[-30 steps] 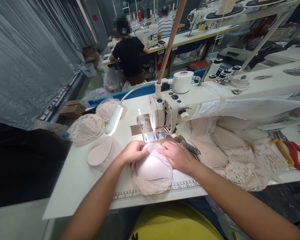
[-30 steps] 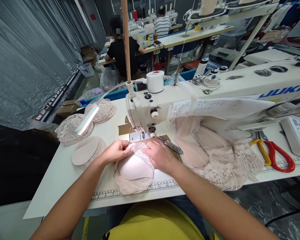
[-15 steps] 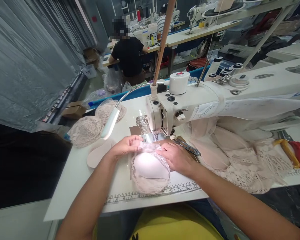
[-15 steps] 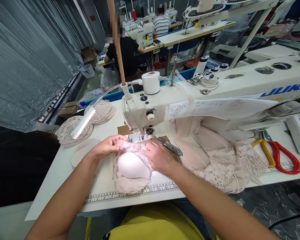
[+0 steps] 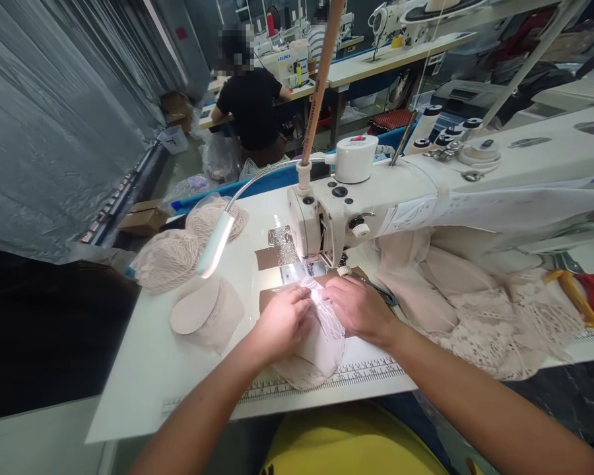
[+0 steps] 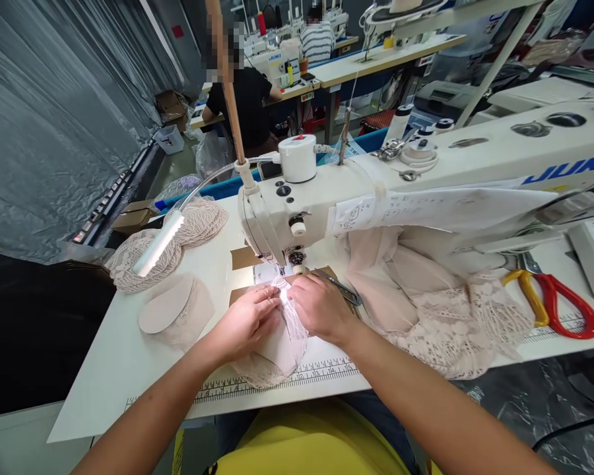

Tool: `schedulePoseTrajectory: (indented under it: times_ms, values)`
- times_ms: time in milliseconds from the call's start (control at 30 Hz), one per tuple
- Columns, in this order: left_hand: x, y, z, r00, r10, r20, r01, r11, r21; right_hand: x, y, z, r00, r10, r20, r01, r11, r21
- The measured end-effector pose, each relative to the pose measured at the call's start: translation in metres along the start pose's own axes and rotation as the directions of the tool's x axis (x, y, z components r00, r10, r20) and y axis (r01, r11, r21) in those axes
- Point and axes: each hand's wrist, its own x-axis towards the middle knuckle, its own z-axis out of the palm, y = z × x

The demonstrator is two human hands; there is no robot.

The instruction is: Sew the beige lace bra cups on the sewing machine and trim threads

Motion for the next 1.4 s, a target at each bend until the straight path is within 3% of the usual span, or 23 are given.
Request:
schedulePoseTrajectory:
  times_ms: [200,433,867,1033,1167,1267,1400]
  values:
    - [0.007,-0.009,0.0,1.0,-0.018,-0.016,0.019,0.997,0.08,0.003,-0.003,0.002,0.984,0.125,0.127,-0.097,0.974,-0.205]
    - [0.014,-0.022,0.005,0.999,-0.009,0.032,0.004,0.99,0.142,0.005,-0.004,0.001,0.976,0.156,0.153,-0.12,0.968,-0.22]
    - [0.027,-0.046,-0.01,0.983,0.103,0.149,-0.121,0.985,0.12,0.006,-0.003,0.003,0.984,0.127,0.122,-0.103,0.977,-0.185]
    - [0.012,-0.024,-0.012,0.992,0.124,0.019,-0.125,0.987,0.104,0.001,0.004,0.01,0.992,0.122,0.019,-0.121,0.991,-0.063]
    - [0.003,0.002,-0.004,0.999,0.022,-0.024,-0.018,0.988,0.155,0.001,0.006,0.01,0.986,0.168,-0.023,-0.168,0.986,-0.008]
    - [0.0,0.006,0.007,0.997,-0.007,-0.076,0.022,0.98,0.197,0.004,0.004,0.003,0.981,0.194,0.018,-0.194,0.981,-0.032]
    - [-0.004,-0.003,0.014,0.988,0.027,-0.154,-0.009,0.993,0.115,0.003,-0.002,-0.014,0.966,0.205,0.158,-0.194,0.978,-0.081]
